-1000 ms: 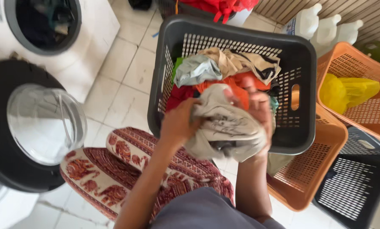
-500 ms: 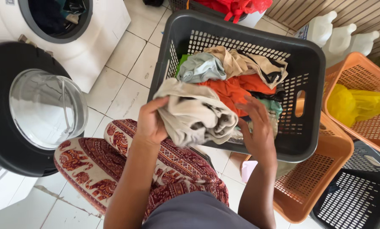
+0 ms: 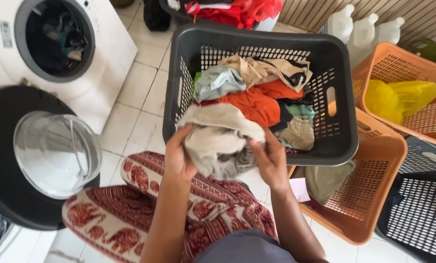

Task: The person picks up denim shorts and shirts from a laundry basket, turns them over to check different sides, and puts one item into a washing machine before continuing to sort the remaining clothes in the basket.

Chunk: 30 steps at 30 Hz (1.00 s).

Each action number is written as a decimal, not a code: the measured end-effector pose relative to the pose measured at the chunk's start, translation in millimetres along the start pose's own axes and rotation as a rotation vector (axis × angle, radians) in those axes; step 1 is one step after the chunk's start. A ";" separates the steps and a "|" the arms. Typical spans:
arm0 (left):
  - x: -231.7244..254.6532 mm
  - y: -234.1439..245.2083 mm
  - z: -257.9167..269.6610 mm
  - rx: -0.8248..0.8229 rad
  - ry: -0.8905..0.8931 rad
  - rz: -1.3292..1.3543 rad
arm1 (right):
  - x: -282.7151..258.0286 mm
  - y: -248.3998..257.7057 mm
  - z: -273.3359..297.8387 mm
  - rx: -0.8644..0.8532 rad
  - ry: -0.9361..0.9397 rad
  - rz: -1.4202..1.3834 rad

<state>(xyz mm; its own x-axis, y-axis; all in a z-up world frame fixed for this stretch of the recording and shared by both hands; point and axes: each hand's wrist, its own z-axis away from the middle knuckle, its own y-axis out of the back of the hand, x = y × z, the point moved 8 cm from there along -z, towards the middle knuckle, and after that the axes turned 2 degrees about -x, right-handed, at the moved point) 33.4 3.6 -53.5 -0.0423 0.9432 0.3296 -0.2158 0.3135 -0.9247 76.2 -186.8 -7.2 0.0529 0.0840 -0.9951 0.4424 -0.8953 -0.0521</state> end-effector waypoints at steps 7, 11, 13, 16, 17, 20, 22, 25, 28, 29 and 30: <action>13.2 -14.6 34.6 0.053 -0.300 -1.043 | 81.4 -0.5 5.0 0.186 -0.335 -0.586; -5.6 15.9 25.7 0.131 -0.095 -1.295 | 68.7 3.7 -13.7 0.151 -0.287 -0.548; -20.7 33.8 12.7 0.081 -0.034 -1.022 | 41.2 1.7 -25.0 0.051 -0.153 -0.494; -17.7 58.7 0.1 0.004 0.109 -0.497 | 3.6 -1.8 -37.9 0.002 0.169 0.185; -14.7 61.7 1.3 -0.012 0.162 -0.301 | 8.8 -0.8 -42.3 0.034 0.140 0.297; 15.2 53.7 5.1 -0.072 -0.007 -0.027 | 33.5 0.8 -56.0 0.054 0.159 0.554; 22.6 59.0 5.7 0.060 -0.103 0.007 | 56.0 -6.6 -59.0 -0.035 0.291 0.625; 20.4 48.3 3.0 0.016 -0.157 0.165 | 105.6 -6.4 -47.5 -0.062 0.143 0.720; 18.4 29.9 5.7 -0.132 -0.167 0.178 | 161.7 -19.4 -39.1 -0.235 -0.544 0.184; 17.9 23.0 5.6 -0.186 -0.167 0.150 | 161.4 -27.7 -31.3 -0.263 -0.606 -0.134; 15.2 24.0 8.4 -0.139 -0.132 0.137 | 155.0 -35.8 -25.2 -0.283 -0.658 -0.454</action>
<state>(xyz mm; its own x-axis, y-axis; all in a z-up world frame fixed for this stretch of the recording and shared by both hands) 19.3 24.6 -69.1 -0.1911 0.9583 0.2124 -0.0631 0.2039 -0.9770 91.1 -130.7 -157.4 -0.6770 0.0585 -0.7336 0.5068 -0.6858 -0.5224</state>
